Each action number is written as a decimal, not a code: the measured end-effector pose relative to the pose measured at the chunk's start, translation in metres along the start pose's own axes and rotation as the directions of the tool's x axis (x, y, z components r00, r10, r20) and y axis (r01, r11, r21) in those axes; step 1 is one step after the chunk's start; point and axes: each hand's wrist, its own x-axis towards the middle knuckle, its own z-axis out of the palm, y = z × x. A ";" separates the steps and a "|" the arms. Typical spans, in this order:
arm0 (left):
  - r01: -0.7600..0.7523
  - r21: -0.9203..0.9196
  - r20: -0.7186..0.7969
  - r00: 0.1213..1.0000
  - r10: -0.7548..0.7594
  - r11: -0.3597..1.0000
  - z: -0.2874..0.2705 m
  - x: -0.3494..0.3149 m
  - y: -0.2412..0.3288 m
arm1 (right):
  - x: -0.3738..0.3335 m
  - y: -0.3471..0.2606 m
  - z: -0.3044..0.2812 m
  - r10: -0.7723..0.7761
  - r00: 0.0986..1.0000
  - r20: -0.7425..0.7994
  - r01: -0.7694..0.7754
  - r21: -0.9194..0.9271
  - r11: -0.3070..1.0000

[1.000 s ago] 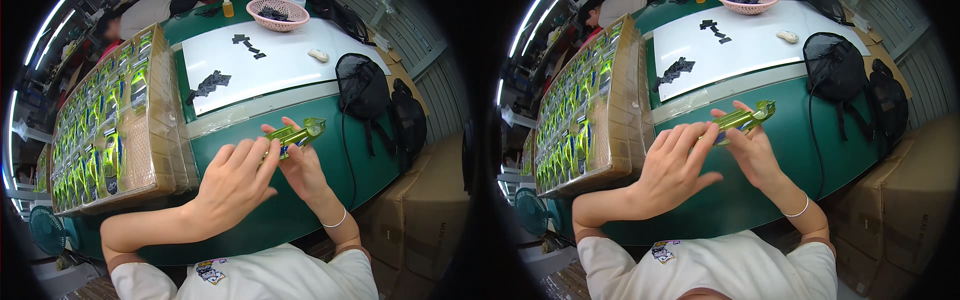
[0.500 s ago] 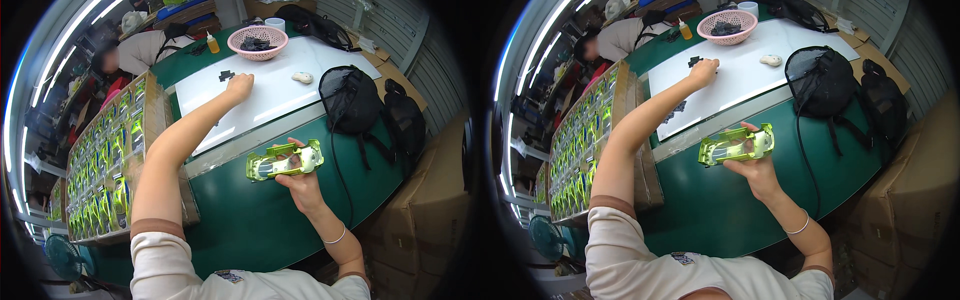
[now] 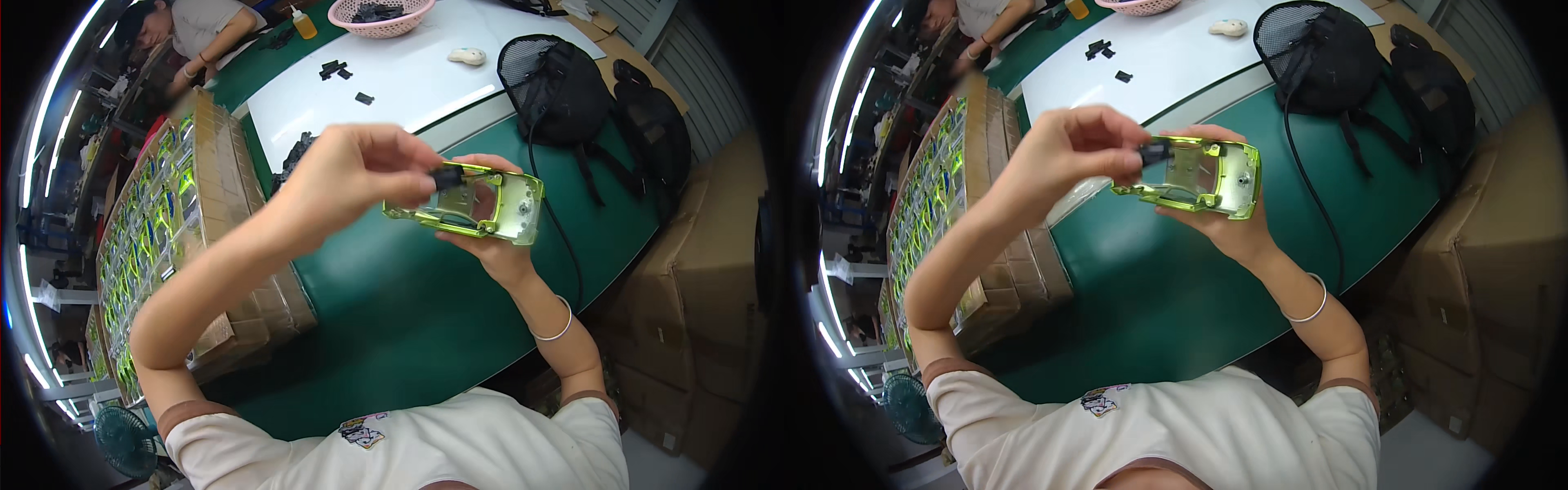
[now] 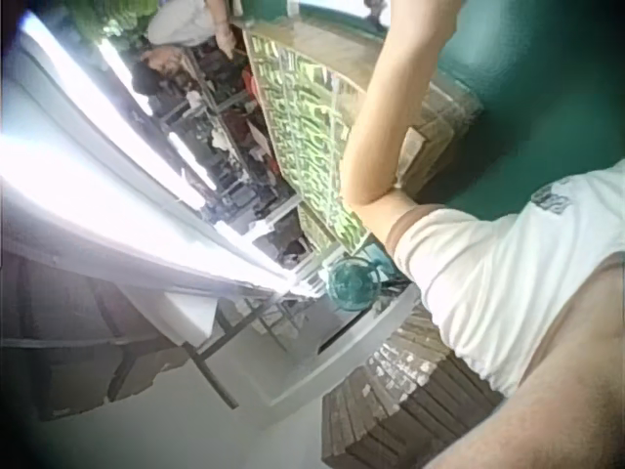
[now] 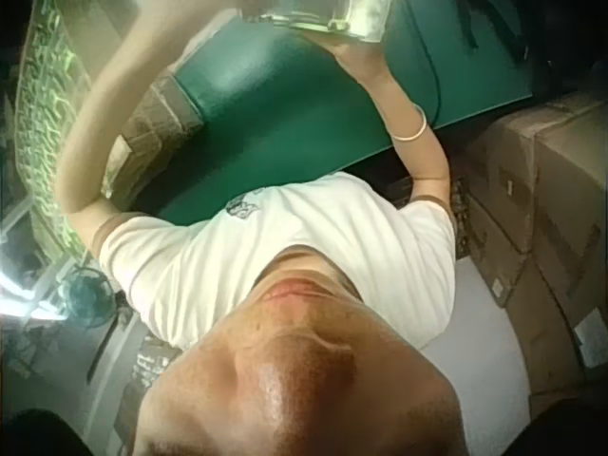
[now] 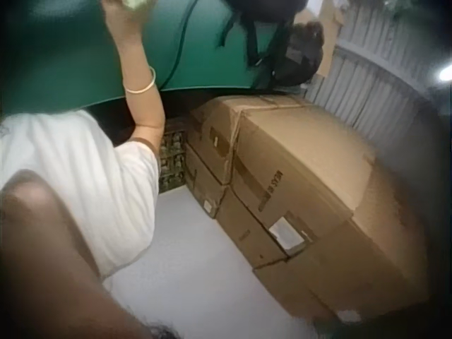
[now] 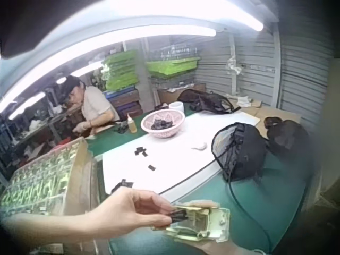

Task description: The person picks up a lime green toy car body from a tray and inserts small black components into the interior. They rotate the car to check the fit and alignment of the parts. The person repeats this process with several other toy car bodies, handling them one at a time.

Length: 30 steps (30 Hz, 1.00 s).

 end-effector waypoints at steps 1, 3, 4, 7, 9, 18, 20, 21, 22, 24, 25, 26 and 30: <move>-0.073 -0.013 0.029 0.997 0.073 0.997 0.009 -0.009 -0.007 | 0.001 0.001 0.001 -0.055 0.998 0.028 0.053 0.049 0.997; 0.011 -0.040 0.048 0.999 -0.009 0.999 0.020 -0.022 -0.006 | 0.002 -0.001 0.004 -0.260 0.963 0.072 0.261 -0.001 0.965; 0.069 0.021 0.063 0.996 -0.070 0.997 0.019 -0.025 -0.004 | 0.005 0.001 0.004 -0.367 0.923 0.113 0.373 -0.031 0.927; -0.021 0.134 0.093 0.996 0.009 0.991 0.022 -0.030 -0.002 | 0.009 0.001 -0.002 -0.501 0.838 0.215 0.529 -0.099 0.843; -0.124 0.171 0.070 0.991 0.114 0.978 0.027 -0.032 -0.006 | 0.009 0.001 -0.004 -0.509 0.826 0.244 0.542 -0.090 0.836; -0.390 0.488 -0.129 0.852 0.507 0.781 0.024 -0.020 -0.016 | -0.021 -0.007 0.009 0.172 0.985 -0.026 -0.171 0.034 0.985; -0.375 0.533 -0.117 0.855 0.505 0.759 0.027 -0.019 -0.017 | -0.021 -0.013 0.016 0.238 0.969 -0.070 -0.231 0.089 0.969; -0.369 0.553 -0.110 0.856 0.505 0.747 0.028 -0.018 -0.018 | -0.022 -0.013 0.018 0.232 0.970 -0.073 -0.228 0.063 0.972; -0.353 0.551 -0.129 0.859 0.496 0.756 0.029 -0.018 -0.019 | -0.023 -0.013 0.019 0.226 0.971 -0.076 -0.224 0.037 0.974; -0.324 0.548 -0.164 0.862 0.479 0.771 0.031 -0.017 -0.022 | -0.024 -0.012 0.021 0.201 0.975 -0.091 -0.204 -0.018 0.979; -0.322 0.548 -0.173 0.859 0.481 0.772 0.032 -0.016 -0.023 | -0.026 -0.011 0.023 0.182 0.978 -0.103 -0.187 -0.048 0.981; -0.320 0.548 -0.182 0.856 0.484 0.773 0.033 -0.016 -0.023 | -0.026 -0.010 0.024 0.162 0.980 -0.114 -0.171 -0.079 0.982; -0.341 0.565 -0.218 0.817 0.535 0.751 0.034 -0.015 -0.027 | -0.021 -0.015 0.028 0.174 0.977 -0.120 -0.184 -0.076 0.980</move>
